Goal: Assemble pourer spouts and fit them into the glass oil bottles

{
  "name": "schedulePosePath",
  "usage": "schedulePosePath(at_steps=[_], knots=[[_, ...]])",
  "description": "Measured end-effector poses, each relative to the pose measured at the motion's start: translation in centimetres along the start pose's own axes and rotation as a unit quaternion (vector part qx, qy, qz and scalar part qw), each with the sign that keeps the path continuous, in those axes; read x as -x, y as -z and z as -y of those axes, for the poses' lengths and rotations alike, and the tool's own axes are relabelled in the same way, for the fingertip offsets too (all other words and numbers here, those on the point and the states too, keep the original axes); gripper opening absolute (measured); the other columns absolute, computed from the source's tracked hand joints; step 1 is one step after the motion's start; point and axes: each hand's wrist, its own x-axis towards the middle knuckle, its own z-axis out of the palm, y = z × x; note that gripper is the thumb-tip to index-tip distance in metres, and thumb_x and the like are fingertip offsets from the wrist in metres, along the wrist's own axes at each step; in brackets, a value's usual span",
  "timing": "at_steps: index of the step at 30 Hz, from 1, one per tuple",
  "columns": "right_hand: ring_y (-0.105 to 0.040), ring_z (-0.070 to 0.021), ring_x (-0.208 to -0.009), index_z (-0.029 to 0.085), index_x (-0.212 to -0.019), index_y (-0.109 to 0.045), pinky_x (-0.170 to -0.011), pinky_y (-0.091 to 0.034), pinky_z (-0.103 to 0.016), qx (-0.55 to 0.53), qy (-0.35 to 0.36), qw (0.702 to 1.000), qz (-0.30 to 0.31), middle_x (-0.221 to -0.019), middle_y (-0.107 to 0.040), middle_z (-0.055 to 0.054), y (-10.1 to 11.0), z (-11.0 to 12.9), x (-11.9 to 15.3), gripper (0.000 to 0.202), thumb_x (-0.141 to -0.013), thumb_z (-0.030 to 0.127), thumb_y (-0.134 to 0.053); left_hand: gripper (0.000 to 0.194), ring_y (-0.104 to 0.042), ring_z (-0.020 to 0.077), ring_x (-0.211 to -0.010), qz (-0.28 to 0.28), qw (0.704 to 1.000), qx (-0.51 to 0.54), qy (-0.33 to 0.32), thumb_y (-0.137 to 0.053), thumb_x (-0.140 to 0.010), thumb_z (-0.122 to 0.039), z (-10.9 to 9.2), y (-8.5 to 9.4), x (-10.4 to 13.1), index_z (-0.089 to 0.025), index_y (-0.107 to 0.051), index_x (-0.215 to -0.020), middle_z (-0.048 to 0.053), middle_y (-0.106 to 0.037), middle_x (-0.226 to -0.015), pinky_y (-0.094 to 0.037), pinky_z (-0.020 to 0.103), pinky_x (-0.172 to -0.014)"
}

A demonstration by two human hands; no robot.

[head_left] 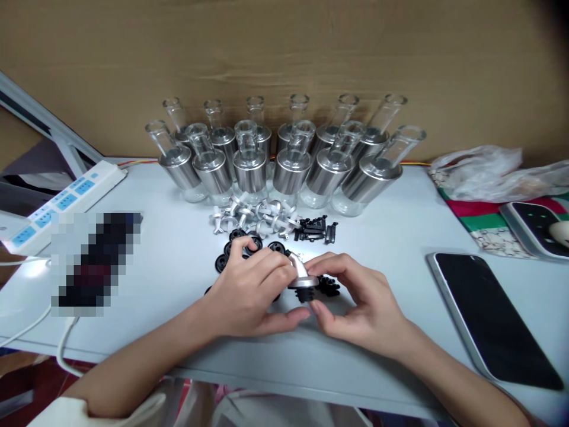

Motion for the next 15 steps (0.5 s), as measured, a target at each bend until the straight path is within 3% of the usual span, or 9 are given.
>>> schedulePosePath(at_steps=[8, 15], knots=[[-0.06, -0.0115, -0.072, 0.022, -0.097, -0.05, -0.063, -0.049, -0.02, 0.036, 0.006, 0.999, 0.011, -0.083, -0.062, 0.001, 0.13, 0.03, -0.05, 0.032, -0.069, 0.009, -0.057, 0.02, -0.057, 0.0144, -0.074, 0.039, 0.998, 0.046, -0.03, -0.046, -0.094, -0.034, 0.41, 0.1, 0.05, -0.015, -0.047, -0.093, 0.004, -0.065, -0.083, -0.039, 0.033, -0.079], [-0.057, -0.0115, -0.067, 0.022, -0.095, -0.048, -0.06, -0.048, -0.021, 0.055, 0.027, 0.998, 0.016, -0.079, -0.06, 0.001, 0.05, -0.13, -0.13, 0.031, -0.068, 0.008, -0.055, 0.013, -0.055, 0.0144, -0.069, 0.06, 0.997, 0.054, -0.02, -0.046, -0.089, -0.027, 0.3, 0.12, 0.11, -0.015, -0.05, -0.087, 0.004, -0.062, -0.078, -0.039, 0.035, -0.078]])
